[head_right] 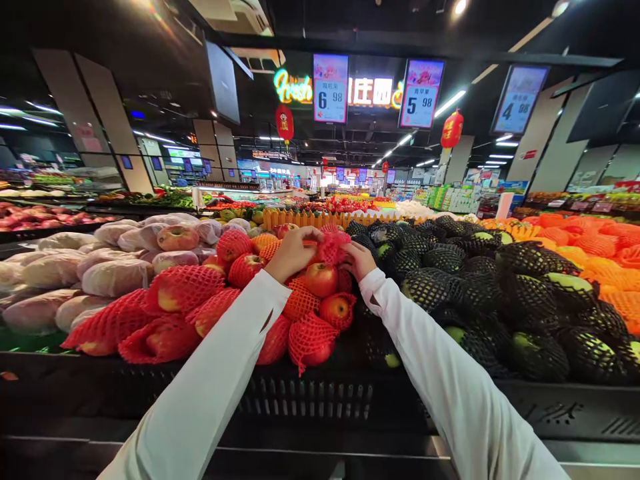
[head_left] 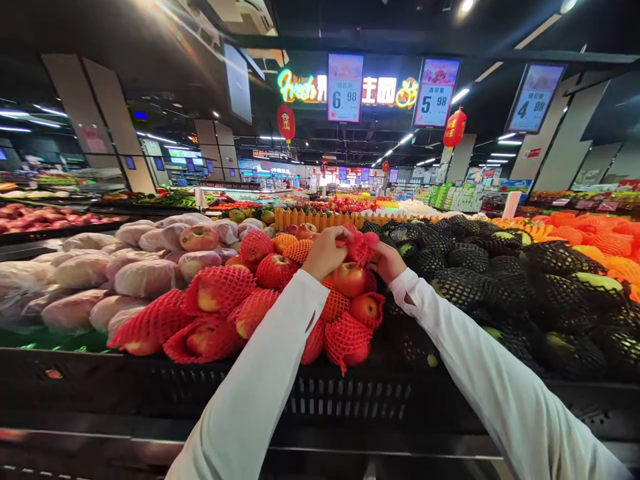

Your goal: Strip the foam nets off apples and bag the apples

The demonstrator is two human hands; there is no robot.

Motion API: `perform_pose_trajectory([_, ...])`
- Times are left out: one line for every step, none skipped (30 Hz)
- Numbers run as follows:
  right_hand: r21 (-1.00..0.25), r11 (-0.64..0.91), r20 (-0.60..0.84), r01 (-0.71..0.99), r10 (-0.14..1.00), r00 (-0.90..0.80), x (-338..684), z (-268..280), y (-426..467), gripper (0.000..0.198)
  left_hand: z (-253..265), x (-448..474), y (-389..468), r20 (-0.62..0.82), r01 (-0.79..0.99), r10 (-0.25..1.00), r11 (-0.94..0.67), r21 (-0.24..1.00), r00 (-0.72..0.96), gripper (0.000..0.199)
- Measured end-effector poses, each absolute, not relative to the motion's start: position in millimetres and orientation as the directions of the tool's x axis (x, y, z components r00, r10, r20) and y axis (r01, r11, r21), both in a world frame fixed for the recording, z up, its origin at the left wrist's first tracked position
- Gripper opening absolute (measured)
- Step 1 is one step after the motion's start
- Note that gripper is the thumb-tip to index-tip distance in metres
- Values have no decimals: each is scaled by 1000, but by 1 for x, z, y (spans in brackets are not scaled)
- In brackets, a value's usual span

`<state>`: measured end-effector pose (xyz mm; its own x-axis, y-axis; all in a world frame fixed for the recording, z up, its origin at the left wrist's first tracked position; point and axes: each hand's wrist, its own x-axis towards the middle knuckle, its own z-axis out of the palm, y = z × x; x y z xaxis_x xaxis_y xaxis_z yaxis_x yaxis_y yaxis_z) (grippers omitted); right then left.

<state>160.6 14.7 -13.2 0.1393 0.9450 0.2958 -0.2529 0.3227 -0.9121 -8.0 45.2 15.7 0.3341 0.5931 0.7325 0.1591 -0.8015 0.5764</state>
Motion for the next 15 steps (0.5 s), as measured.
perform_pose_trajectory([-902,347,313,-259,936,162,162,-15,15,33,16,-8,47,716,171,626,-777,606,309,20])
perform_pose_trajectory([-890,376,338,-258,924,181,162,-16,15,33,16,-9,47,697,168,662,-747,643,275,20])
perform_pose_trajectory([-876,413,370,-251,907,200,163,-17,15,34,17,-9,48,679,147,696,-716,683,236,19])
perform_pose_trajectory([-861,448,403,-239,889,215,163,-17,15,34,17,-9,47,662,110,721,-689,717,201,16])
perform_pose_trajectory([-850,476,431,-227,875,222,163,-16,14,34,18,-9,46,652,66,735,-672,738,185,13])
perform_pose_trajectory([-842,495,451,-216,865,221,162,-16,14,35,18,-8,44,646,26,739,-662,749,191,11])
perform_pose_trajectory([-834,512,472,-208,855,213,161,-16,13,37,18,-8,42,644,1,732,-661,751,223,16])
perform_pose_trajectory([-824,530,495,-201,845,202,161,-17,13,39,17,-8,40,639,-1,717,-665,747,279,24])
perform_pose_trajectory([-815,546,515,-196,836,191,161,-17,12,43,17,-8,38,626,19,699,-672,740,345,29])
perform_pose_trajectory([-809,556,527,-189,830,183,161,-18,12,46,16,-8,37,608,46,685,-678,734,401,31])
perform_pose_trajectory([-810,560,532,-176,827,184,161,-18,12,48,16,-8,36,596,61,674,-683,728,436,31])
perform_pose_trajectory([-818,556,525,-150,827,202,162,-18,12,48,16,-8,35,595,55,666,-686,726,450,30])
perform_pose_trajectory([-832,543,509,-116,829,232,164,-18,13,45,17,-9,33,605,26,658,-686,727,448,30])
perform_pose_trajectory([-846,527,491,-79,829,268,165,-17,13,40,17,-9,32,618,-18,653,-681,732,438,31])
perform_pose_trajectory([-857,513,477,-44,824,305,166,-16,13,32,19,-9,30,631,-67,646,-674,735,428,31])
